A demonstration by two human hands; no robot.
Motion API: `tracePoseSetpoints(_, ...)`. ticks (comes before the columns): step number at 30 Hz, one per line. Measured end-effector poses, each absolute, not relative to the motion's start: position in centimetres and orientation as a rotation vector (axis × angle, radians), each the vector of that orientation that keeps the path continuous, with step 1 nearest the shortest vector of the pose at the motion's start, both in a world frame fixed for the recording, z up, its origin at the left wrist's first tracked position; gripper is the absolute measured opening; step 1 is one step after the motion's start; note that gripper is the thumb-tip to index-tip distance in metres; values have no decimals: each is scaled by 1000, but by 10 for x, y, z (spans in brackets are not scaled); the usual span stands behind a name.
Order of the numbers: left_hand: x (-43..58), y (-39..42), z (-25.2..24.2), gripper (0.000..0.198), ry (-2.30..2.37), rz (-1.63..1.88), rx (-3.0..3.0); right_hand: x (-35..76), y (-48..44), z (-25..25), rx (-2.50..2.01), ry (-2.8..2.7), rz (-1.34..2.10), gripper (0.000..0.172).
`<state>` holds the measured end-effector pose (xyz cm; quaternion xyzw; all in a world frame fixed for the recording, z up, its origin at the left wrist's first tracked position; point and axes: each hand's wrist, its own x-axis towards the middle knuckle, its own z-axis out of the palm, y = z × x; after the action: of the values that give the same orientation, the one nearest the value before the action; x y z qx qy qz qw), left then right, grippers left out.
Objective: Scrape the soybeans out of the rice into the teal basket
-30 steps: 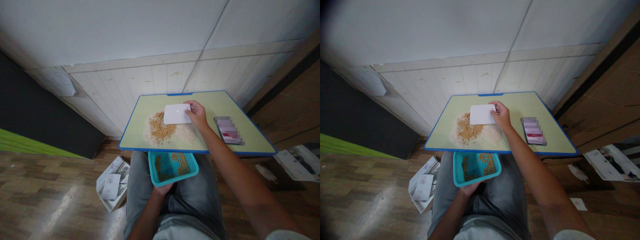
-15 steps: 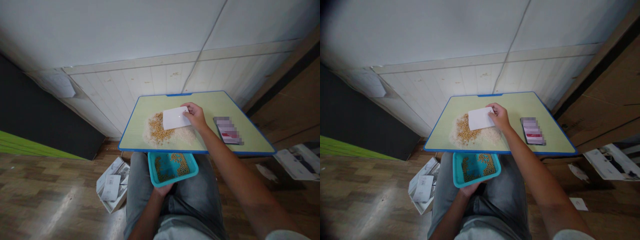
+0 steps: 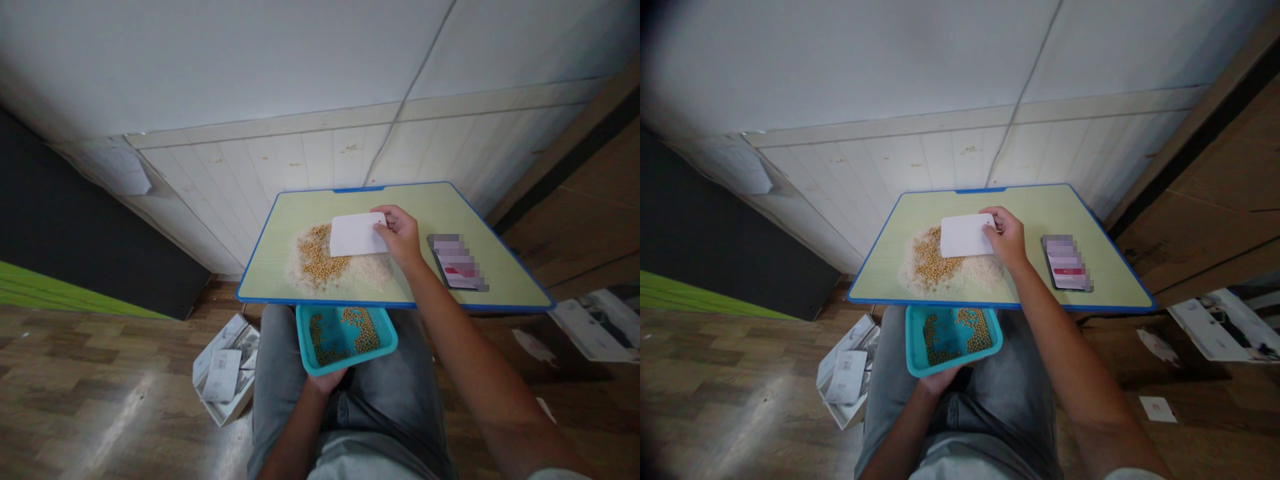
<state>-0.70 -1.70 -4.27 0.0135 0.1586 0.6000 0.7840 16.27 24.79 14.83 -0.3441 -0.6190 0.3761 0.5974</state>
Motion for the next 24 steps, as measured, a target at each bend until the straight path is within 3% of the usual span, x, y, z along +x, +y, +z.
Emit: tracePoseSetpoints(24, -3, -18, -41, 79, 308, 1312, 97, 175, 180, 122, -850, -1367, 823, 27)
